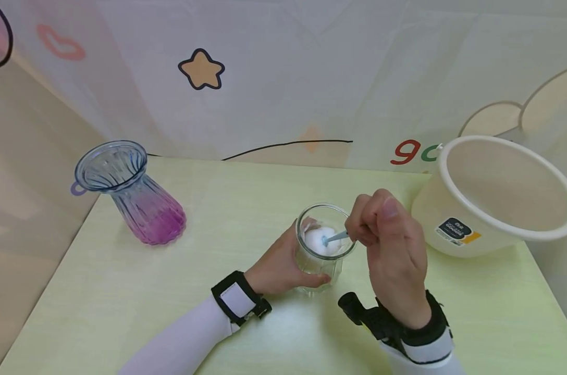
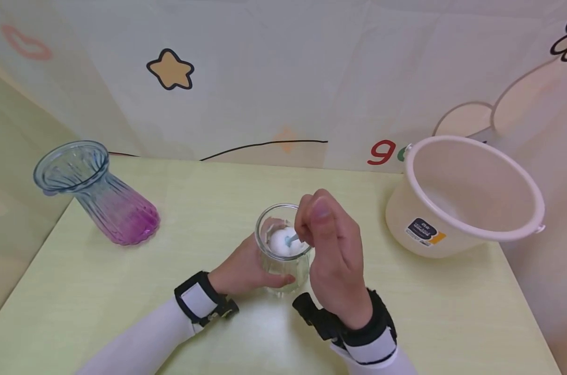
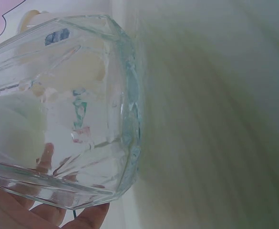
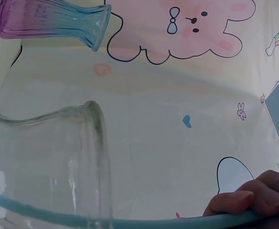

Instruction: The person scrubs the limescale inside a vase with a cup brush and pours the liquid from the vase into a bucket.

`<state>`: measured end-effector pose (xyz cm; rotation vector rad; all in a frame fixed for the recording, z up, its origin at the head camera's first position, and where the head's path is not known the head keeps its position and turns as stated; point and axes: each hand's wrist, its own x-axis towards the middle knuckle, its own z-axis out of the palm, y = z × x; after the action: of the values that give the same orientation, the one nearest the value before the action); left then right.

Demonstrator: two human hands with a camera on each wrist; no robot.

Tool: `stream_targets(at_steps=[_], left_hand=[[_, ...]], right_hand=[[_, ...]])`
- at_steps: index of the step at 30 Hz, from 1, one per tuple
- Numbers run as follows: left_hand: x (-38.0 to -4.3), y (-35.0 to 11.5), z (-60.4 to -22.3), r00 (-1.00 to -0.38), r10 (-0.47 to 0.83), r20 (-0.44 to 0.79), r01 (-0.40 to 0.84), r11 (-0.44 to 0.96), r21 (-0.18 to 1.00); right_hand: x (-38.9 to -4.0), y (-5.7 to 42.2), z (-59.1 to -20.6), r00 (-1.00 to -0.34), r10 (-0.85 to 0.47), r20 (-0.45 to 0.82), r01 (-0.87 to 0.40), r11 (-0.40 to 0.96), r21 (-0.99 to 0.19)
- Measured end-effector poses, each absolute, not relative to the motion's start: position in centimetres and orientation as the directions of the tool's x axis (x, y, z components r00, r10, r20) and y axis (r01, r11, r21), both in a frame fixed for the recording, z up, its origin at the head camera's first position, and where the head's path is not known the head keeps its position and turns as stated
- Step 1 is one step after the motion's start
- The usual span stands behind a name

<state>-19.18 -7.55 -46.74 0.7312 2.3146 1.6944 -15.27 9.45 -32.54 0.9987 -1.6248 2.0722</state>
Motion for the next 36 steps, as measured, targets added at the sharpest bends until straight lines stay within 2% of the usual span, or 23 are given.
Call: stream_targets(at_steps=[9, 28, 33, 36], left_hand=[[-19.3, -7.5, -46.9, -0.862, 0.486, 0.142, 0.289, 0.242, 0.926], [-19.4, -7.5, -46.9, -0.864, 0.488, 0.127, 0.25, 0.196, 0.948], [-19.3, -7.5, -46.8, -0.863, 0.49, 0.122, 0.252, 0.209, 0.945], [-19.3, -7.5, -46.7, -0.862, 0.493, 0.119, 0.25, 0.209, 0.945]], right_hand=[[-15.9, 9.3, -32.5, -0.766, -0.158, 0.623, -0.609, -0.13, -0.783], [-17.7, 8.6, -34.1, -0.827, -0.211, 0.52, -0.549, 0.107, -0.829], [-17.8, 8.6, -34.2, -0.848, -0.214, 0.484, -0.514, 0.116, -0.85], [-17.7, 8.7, -34.0, -0.849, -0.228, 0.477, -0.503, 0.07, -0.862]])
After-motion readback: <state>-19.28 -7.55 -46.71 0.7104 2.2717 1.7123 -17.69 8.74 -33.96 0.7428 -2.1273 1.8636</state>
